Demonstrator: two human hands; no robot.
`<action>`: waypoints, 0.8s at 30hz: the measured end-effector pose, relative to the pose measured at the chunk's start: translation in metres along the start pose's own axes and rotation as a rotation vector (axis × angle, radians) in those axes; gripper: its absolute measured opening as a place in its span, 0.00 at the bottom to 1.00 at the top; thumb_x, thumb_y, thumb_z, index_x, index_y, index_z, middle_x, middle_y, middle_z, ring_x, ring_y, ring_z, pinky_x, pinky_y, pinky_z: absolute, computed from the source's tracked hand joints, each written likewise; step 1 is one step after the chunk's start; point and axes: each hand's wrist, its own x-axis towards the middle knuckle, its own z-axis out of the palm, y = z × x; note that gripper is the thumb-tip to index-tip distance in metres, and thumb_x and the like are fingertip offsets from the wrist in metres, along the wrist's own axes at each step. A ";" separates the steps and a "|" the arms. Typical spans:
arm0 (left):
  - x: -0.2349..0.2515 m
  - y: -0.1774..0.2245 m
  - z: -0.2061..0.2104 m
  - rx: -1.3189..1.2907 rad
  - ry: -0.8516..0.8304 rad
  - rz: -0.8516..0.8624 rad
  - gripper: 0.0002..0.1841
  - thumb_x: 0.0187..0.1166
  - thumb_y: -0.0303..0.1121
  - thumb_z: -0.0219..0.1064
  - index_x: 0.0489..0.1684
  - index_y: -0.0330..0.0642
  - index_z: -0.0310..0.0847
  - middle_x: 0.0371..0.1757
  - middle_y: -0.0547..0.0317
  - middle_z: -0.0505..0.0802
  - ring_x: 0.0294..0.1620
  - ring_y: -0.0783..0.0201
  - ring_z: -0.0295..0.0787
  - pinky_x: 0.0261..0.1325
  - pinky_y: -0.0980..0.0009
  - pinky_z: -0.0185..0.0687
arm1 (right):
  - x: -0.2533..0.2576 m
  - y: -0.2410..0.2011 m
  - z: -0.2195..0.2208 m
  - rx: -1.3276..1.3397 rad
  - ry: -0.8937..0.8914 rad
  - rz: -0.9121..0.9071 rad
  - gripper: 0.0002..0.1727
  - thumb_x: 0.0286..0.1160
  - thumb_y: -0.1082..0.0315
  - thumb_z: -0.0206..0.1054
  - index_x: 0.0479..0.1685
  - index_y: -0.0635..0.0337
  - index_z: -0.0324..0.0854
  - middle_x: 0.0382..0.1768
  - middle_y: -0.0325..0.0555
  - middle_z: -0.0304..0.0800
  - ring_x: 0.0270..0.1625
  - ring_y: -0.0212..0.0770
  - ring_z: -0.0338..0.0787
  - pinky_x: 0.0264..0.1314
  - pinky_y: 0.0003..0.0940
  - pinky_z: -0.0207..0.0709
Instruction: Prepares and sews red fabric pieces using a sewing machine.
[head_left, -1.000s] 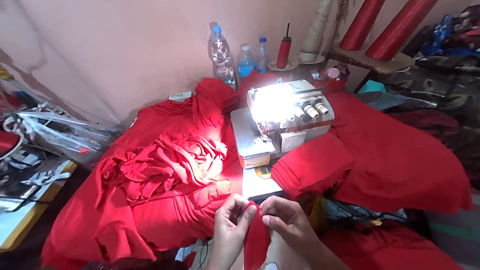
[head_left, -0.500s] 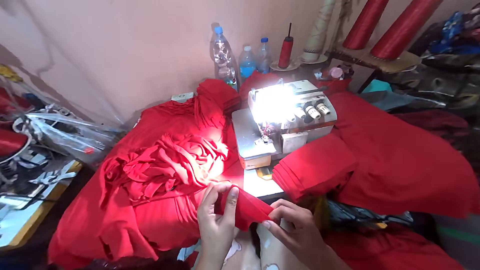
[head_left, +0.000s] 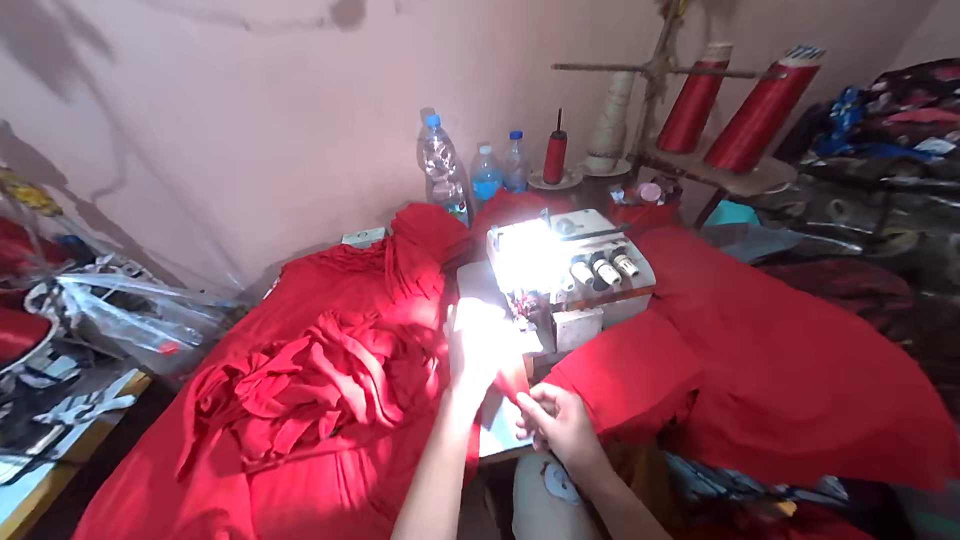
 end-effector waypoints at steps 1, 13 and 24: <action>-0.008 0.004 0.006 0.054 0.084 0.001 0.13 0.69 0.36 0.75 0.43 0.35 0.94 0.56 0.36 0.91 0.66 0.35 0.82 0.74 0.36 0.66 | -0.001 0.002 -0.002 -0.038 0.010 -0.045 0.06 0.80 0.74 0.66 0.35 0.65 0.83 0.21 0.37 0.90 0.20 0.25 0.87 0.21 0.20 0.80; -0.059 0.018 0.051 0.259 0.184 0.200 0.22 0.85 0.46 0.54 0.60 0.49 0.93 0.58 0.55 0.95 0.64 0.49 0.88 0.74 0.38 0.64 | -0.015 0.006 -0.024 -0.066 0.175 -0.140 0.07 0.78 0.75 0.62 0.36 0.65 0.85 0.23 0.32 0.90 0.19 0.21 0.85 0.21 0.17 0.81; -0.019 0.010 0.011 0.003 -0.076 0.015 0.17 0.80 0.36 0.64 0.58 0.36 0.89 0.63 0.44 0.90 0.71 0.47 0.82 0.73 0.38 0.68 | 0.033 -0.008 -0.013 -0.138 0.229 -0.200 0.07 0.75 0.74 0.67 0.28 0.64 0.85 0.20 0.34 0.86 0.19 0.22 0.85 0.24 0.18 0.82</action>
